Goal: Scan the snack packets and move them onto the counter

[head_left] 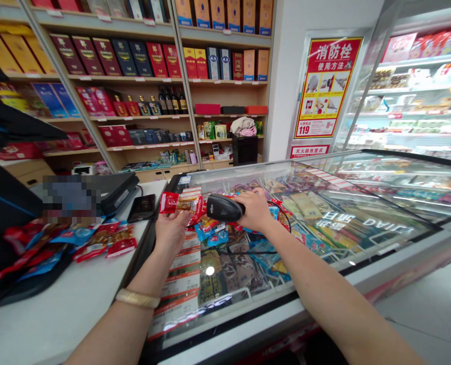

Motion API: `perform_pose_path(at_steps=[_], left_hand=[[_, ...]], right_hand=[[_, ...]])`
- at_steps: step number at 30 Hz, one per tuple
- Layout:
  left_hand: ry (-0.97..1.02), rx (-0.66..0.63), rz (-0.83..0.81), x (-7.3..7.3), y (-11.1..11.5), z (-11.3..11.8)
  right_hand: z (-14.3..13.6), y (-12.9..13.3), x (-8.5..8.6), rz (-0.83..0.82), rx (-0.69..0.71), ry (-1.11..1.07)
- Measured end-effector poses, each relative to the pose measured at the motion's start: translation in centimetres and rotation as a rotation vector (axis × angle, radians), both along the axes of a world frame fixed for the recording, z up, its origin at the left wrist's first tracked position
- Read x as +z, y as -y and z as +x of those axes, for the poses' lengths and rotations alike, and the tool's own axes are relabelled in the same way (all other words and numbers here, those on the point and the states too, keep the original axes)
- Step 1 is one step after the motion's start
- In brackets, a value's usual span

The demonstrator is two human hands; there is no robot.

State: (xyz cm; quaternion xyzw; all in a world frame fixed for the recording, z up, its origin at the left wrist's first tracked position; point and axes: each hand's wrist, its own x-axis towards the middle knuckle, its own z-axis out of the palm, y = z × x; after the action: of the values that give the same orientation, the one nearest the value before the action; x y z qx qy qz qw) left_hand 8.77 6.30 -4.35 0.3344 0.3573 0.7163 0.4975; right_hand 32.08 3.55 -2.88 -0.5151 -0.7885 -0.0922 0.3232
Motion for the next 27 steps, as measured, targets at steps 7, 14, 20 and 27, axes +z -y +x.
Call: perform_pose_path(at_steps=[7, 14, 20, 27], left_hand=[[-0.207, -0.111, -0.040, -0.9, -0.4, 0.8], [-0.765, 0.017, 0.004, -1.5, -1.1, 0.5], [-1.100, 0.234, 0.041, -0.9, -1.2, -3.0], [-1.325, 0.649, -0.212, -0.3, -1.1, -10.4]], right_hand=[[0.9, -0.3, 0.1, 0.059, -0.113, -0.056], [1.6, -0.7, -0.2, 0.096, -0.168, -0.078], [1.4, -0.6, -0.3, 0.080, -0.157, -0.077], [1.2, -0.6, -0.4, 0.086, -0.139, -0.104]])
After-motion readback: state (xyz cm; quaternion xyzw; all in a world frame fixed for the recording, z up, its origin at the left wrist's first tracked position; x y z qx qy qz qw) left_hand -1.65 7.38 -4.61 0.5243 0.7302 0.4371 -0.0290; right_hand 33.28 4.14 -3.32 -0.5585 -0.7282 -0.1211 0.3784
